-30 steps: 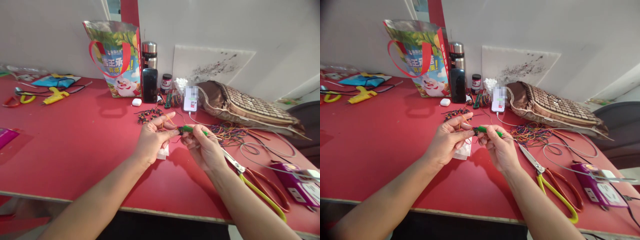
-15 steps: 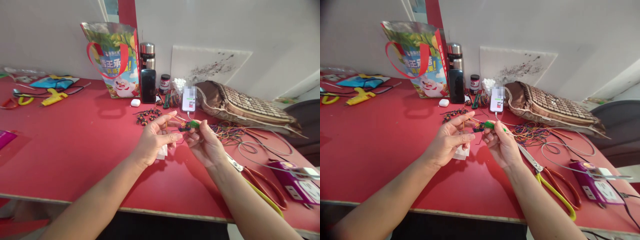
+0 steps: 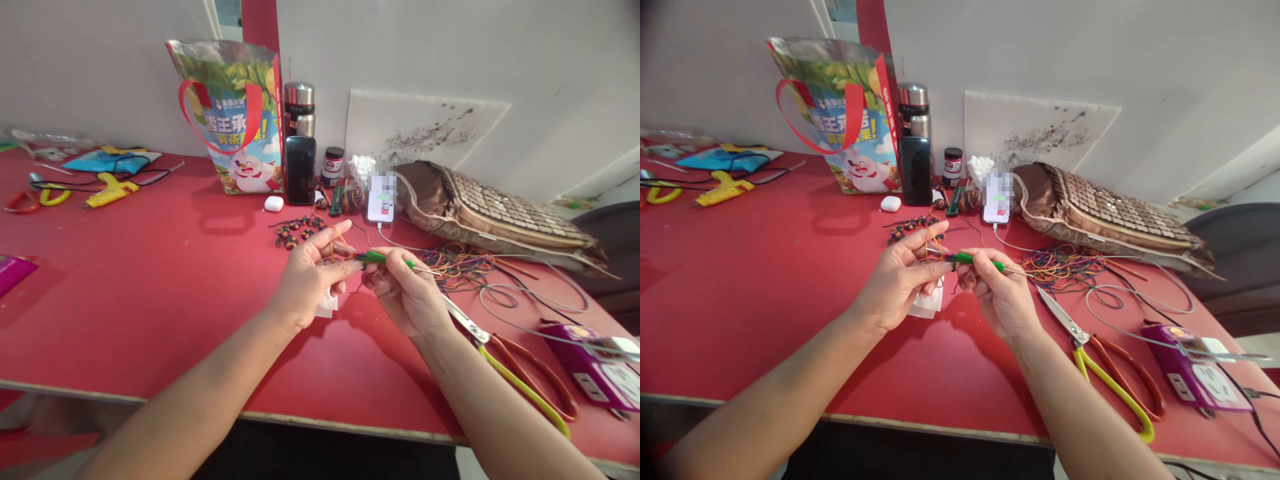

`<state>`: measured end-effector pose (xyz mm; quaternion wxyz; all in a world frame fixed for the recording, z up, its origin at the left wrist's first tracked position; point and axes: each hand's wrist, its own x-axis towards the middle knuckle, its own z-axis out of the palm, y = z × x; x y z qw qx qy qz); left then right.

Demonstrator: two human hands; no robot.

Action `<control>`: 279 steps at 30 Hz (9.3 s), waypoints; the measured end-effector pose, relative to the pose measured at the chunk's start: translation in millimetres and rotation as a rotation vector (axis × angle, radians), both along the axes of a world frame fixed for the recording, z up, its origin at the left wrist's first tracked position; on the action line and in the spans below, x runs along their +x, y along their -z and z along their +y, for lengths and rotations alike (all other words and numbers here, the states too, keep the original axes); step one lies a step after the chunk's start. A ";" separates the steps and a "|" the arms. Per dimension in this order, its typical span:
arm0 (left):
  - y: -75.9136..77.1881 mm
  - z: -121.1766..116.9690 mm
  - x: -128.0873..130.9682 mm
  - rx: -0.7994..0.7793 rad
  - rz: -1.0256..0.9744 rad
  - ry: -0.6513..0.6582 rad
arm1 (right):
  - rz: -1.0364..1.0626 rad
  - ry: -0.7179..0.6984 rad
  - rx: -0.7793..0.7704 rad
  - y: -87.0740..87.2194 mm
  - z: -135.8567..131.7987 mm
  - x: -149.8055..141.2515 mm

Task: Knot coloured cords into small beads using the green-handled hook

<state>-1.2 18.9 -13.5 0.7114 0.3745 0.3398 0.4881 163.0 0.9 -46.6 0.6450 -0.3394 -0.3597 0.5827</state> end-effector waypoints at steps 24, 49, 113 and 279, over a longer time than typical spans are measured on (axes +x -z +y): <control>1.5 -0.1 -2.9 0.150 0.053 0.022 | 0.058 0.020 -0.042 -2.3 1.9 0.0; -4.1 6.6 -3.0 -0.077 -0.035 0.018 | -0.071 0.046 -0.097 -6.3 -1.5 -2.0; -2.6 3.3 -6.2 0.066 -0.128 0.013 | -0.395 0.144 0.361 8.1 -14.8 -0.3; -1.1 -6.0 1.0 0.210 -0.055 -0.018 | -0.436 0.260 0.371 0.9 -17.0 -0.6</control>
